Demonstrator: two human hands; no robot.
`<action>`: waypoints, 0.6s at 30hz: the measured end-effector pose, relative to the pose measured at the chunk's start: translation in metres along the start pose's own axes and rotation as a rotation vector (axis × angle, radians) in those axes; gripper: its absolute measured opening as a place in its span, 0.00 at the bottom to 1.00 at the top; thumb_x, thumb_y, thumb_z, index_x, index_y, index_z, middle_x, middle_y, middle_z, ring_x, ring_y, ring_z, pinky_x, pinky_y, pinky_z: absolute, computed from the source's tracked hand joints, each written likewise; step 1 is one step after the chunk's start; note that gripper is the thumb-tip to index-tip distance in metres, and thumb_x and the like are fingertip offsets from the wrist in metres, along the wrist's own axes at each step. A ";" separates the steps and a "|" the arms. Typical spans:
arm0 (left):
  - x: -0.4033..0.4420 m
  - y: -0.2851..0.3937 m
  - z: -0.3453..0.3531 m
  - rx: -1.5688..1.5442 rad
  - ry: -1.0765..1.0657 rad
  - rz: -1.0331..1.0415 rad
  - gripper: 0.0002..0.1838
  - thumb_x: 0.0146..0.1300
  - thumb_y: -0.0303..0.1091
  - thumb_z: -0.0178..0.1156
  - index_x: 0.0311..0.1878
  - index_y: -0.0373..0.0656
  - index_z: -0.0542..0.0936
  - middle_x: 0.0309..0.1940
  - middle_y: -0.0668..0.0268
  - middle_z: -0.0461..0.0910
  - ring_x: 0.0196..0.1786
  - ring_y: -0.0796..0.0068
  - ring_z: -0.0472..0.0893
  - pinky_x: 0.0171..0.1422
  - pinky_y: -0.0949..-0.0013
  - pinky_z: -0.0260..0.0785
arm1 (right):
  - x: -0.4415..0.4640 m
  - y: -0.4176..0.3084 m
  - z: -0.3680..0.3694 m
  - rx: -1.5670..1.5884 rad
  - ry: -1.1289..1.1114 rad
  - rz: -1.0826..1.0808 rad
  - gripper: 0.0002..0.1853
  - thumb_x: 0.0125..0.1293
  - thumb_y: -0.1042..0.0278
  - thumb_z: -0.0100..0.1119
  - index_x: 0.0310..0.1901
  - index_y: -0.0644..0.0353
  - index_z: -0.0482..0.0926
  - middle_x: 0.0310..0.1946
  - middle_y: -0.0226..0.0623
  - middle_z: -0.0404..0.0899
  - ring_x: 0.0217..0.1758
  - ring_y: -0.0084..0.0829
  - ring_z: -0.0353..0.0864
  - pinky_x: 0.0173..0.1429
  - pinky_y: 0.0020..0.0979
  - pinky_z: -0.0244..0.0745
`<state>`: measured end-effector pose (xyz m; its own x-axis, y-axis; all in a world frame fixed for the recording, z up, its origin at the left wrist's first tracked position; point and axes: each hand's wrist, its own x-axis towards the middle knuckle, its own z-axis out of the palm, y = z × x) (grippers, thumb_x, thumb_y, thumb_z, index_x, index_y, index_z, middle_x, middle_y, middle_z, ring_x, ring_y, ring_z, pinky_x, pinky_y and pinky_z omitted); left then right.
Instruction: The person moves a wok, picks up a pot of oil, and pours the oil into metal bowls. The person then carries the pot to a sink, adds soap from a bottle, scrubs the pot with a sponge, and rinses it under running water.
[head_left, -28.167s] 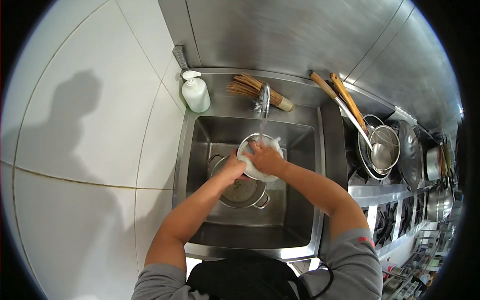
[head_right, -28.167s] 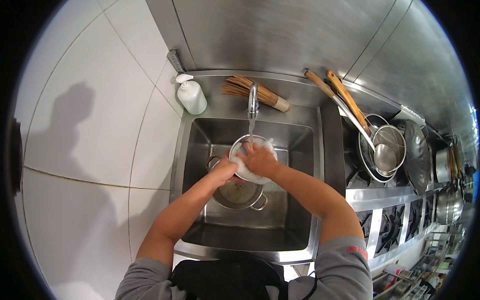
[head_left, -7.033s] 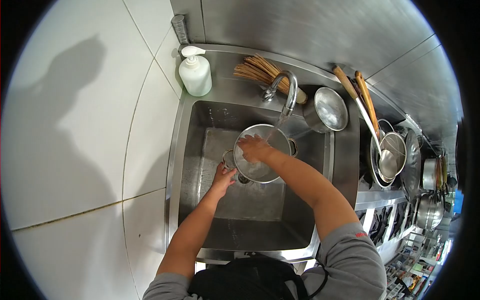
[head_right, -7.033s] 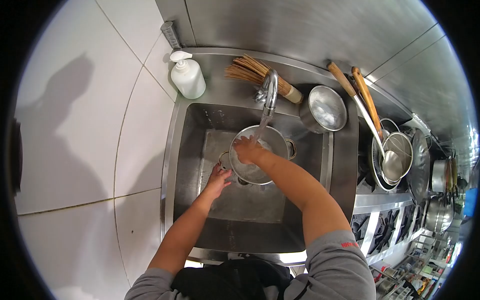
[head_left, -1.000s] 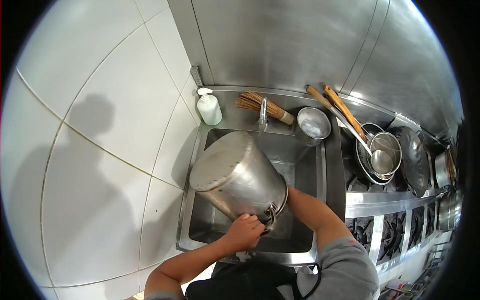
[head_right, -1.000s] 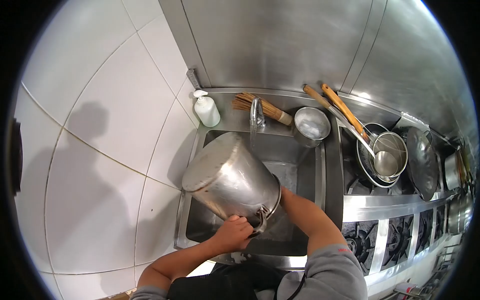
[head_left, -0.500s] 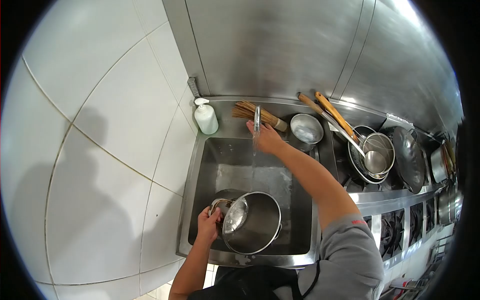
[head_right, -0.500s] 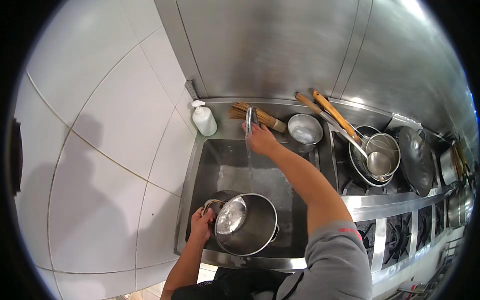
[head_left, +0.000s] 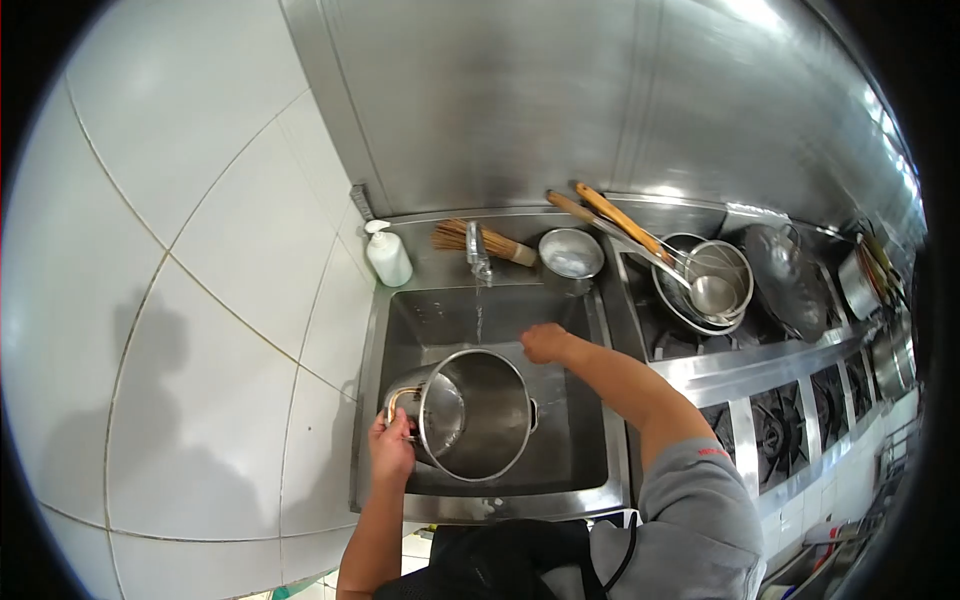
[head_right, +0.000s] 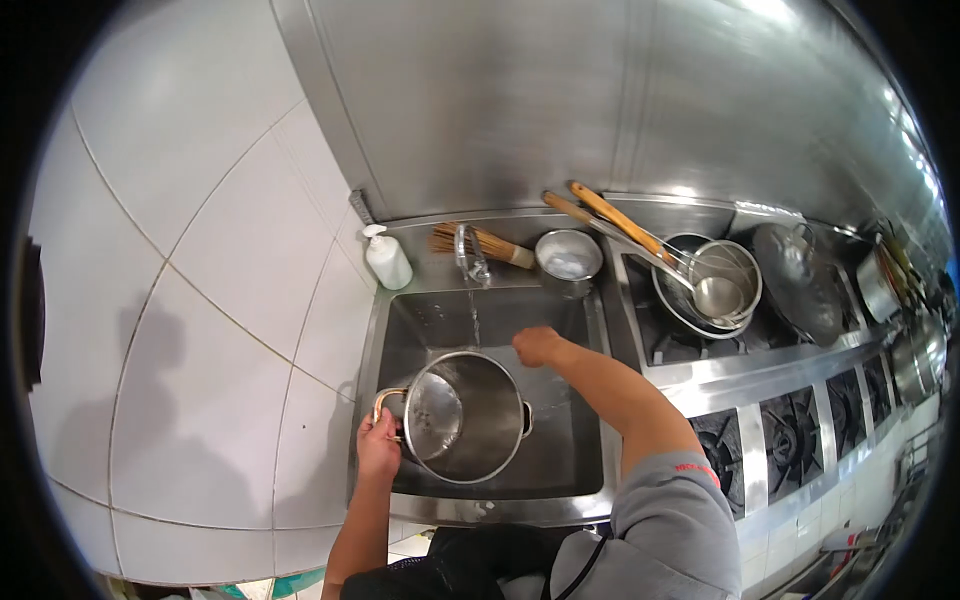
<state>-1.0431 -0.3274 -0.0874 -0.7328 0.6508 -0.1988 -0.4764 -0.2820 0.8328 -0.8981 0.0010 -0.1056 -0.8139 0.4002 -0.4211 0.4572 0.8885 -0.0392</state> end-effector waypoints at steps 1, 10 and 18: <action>-0.003 0.002 0.003 0.023 0.006 0.046 0.11 0.66 0.30 0.60 0.26 0.45 0.72 0.18 0.73 0.69 0.25 0.80 0.70 0.37 0.74 0.65 | -0.016 0.001 0.005 0.072 -0.019 -0.004 0.23 0.62 0.66 0.50 0.60 0.59 0.74 0.50 0.50 0.80 0.55 0.48 0.79 0.62 0.44 0.71; -0.033 0.033 0.048 -0.065 -0.041 -0.016 0.10 0.70 0.37 0.55 0.32 0.48 0.72 0.20 0.76 0.65 0.26 0.81 0.69 0.36 0.70 0.70 | -0.184 -0.010 0.058 1.017 0.388 0.096 0.29 0.73 0.46 0.43 0.63 0.62 0.69 0.58 0.52 0.75 0.63 0.46 0.73 0.65 0.38 0.67; -0.011 0.067 0.044 -0.152 -0.287 -0.106 0.22 0.72 0.43 0.52 0.20 0.50 0.62 0.18 0.73 0.62 0.28 0.76 0.69 0.44 0.66 0.68 | -0.427 -0.129 0.165 1.675 0.563 0.375 0.19 0.72 0.60 0.53 0.57 0.64 0.73 0.44 0.35 0.82 0.42 0.24 0.81 0.48 0.28 0.78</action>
<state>-1.0453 -0.3222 -0.0064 -0.5187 0.8480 -0.1087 -0.6256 -0.2898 0.7243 -0.5503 -0.3211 -0.0708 -0.4416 0.8417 -0.3106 0.1744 -0.2591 -0.9500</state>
